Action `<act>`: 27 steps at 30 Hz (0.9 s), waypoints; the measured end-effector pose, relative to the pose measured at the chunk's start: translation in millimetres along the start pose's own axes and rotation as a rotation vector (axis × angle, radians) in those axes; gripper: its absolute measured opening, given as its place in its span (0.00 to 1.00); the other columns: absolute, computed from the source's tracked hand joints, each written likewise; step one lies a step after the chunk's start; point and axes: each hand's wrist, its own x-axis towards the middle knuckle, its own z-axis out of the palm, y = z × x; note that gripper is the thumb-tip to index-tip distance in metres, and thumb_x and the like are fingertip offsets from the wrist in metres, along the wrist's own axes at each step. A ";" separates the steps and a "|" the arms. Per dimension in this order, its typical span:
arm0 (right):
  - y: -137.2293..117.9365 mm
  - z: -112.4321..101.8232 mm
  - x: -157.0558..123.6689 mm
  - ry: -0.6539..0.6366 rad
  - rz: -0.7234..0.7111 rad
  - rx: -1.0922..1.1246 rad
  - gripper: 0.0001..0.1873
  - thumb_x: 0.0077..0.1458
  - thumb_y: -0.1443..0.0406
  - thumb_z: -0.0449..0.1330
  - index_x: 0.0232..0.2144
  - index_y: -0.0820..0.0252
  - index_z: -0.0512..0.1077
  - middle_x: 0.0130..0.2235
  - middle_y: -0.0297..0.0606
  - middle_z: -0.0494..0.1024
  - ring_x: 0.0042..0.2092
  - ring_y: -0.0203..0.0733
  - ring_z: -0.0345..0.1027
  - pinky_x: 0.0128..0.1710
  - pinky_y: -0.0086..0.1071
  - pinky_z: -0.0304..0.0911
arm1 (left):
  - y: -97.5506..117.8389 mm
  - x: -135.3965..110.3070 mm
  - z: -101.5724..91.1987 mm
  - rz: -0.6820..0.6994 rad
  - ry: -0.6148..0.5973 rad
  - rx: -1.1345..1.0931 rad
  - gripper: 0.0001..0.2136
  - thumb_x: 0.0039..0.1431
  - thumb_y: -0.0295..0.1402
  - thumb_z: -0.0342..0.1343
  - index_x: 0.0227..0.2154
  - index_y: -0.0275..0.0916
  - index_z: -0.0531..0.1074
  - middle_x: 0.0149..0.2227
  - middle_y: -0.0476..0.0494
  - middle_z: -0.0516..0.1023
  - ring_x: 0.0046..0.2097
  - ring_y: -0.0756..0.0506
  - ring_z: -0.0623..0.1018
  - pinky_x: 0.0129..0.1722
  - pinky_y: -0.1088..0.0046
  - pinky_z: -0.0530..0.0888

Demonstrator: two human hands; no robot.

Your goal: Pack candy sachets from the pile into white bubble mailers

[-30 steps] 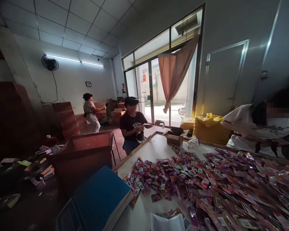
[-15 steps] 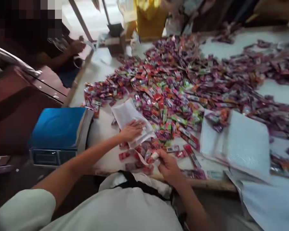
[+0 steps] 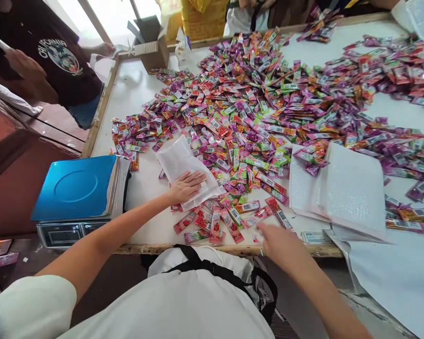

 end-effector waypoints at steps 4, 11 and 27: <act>-61.1 8.5 106.6 -0.052 -0.448 -0.207 0.22 0.50 0.73 0.47 0.46 0.59 0.70 0.45 0.47 0.74 0.46 0.50 0.69 0.41 0.42 0.65 | -2.8 -23.5 -1.8 0.027 -0.011 -0.035 0.17 0.64 0.27 0.39 0.51 0.38 0.69 0.62 0.43 0.64 0.66 0.46 0.54 0.65 0.58 0.53; -87.9 58.8 156.7 -0.334 -1.077 -0.255 0.11 0.58 0.73 0.51 0.35 0.56 0.72 0.54 0.41 0.72 0.59 0.45 0.59 0.58 0.48 0.52 | 0.0 -50.9 8.2 -0.038 -0.021 -0.138 0.16 0.62 0.27 0.45 0.51 0.37 0.69 0.59 0.39 0.67 0.65 0.44 0.58 0.64 0.59 0.58; -99.9 85.4 169.0 -0.042 -0.382 -0.018 0.06 0.51 0.67 0.47 0.30 0.58 0.64 0.23 0.34 0.67 0.25 0.40 0.59 0.26 0.30 0.48 | 18.0 -90.7 -14.2 -0.608 0.303 -0.585 0.22 0.55 0.52 0.49 0.38 0.39 0.75 0.41 0.38 0.80 0.45 0.41 0.76 0.49 0.64 0.69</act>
